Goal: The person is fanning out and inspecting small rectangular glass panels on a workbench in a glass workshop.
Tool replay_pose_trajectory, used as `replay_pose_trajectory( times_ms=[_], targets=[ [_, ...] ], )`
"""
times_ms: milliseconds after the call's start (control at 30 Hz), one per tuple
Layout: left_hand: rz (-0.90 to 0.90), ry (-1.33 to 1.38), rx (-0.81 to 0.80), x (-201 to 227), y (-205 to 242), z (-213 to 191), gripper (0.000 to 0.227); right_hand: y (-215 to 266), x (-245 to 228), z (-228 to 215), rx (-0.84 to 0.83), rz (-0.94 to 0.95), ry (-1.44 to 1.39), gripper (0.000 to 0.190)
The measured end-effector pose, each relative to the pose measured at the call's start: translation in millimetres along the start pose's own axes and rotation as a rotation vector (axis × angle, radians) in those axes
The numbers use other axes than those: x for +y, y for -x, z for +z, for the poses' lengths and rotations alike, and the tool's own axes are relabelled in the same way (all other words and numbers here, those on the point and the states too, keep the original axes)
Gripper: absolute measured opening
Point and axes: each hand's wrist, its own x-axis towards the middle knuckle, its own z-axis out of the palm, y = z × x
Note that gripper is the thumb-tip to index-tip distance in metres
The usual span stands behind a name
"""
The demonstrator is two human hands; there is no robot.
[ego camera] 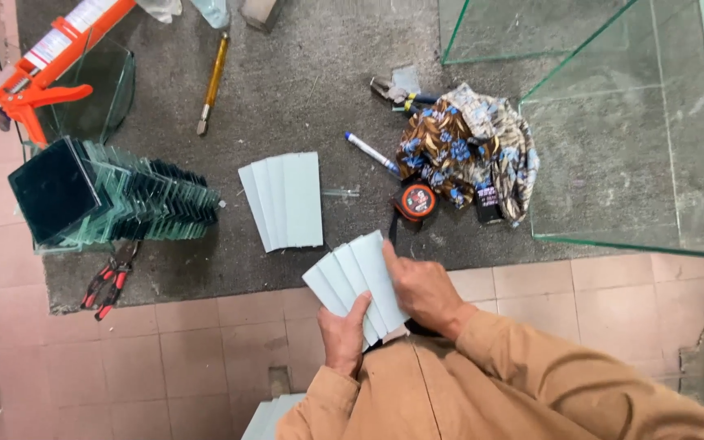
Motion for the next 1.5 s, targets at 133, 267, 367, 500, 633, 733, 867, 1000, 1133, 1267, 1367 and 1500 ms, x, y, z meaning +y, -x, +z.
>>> replay_pose_trajectory(
  times_ms=[133, 267, 367, 500, 633, 733, 867, 1000, 1133, 1267, 1367, 1500],
  targets=[
    [-0.019, -0.029, 0.012, 6, 4, 2, 0.058, 1, 9, 12, 0.034, -0.025, 0.039, 0.081],
    [-0.048, 0.048, -0.016, 19, 11, 6, 0.046, -2, 7, 16, 0.038, -0.055, 0.099, 0.074],
    [-0.04, 0.075, -0.012, 12, 6, 7, 0.046, -11, 15, 19, -0.001, -0.023, 0.09, 0.079],
    [-0.006, 0.073, -0.014, 1, 1, 4, 0.047, -5, 1, 3, 0.041, -0.03, 0.046, 0.07],
    [-0.063, 0.039, 0.009, 1, 3, 4, 0.049, -1, 3, 14, 0.016, -0.034, 0.057, 0.075],
    [-0.026, 0.093, -0.015, 6, 7, 7, 0.048, -5, 15, 20, -0.034, 0.059, 0.122, 0.084],
    [-0.068, 0.103, -0.006, 14, 9, 7, 0.046, -9, 20, 22, -0.027, -0.023, 0.046, 0.08],
    [-0.101, 0.095, 0.005, 19, 9, 5, 0.048, -9, 19, 14, 0.007, -0.017, 0.024, 0.081],
    [-0.059, 0.095, 0.003, -5, 0, 5, 0.051, -3, 24, 31, 0.065, -0.056, 0.097, 0.077],
    [-0.09, 0.072, -0.002, 15, 11, 7, 0.05, -2, 17, 19, -0.067, 0.001, 0.037, 0.085],
    [-0.066, 0.092, -0.012, 15, 15, 5, 0.064, 1, 12, 16, 0.048, -0.053, 0.088, 0.076],
    [0.033, 0.104, -0.059, 4, 11, 4, 0.081, -1, 15, 4, 0.157, -0.054, 0.068, 0.066]
  ],
)
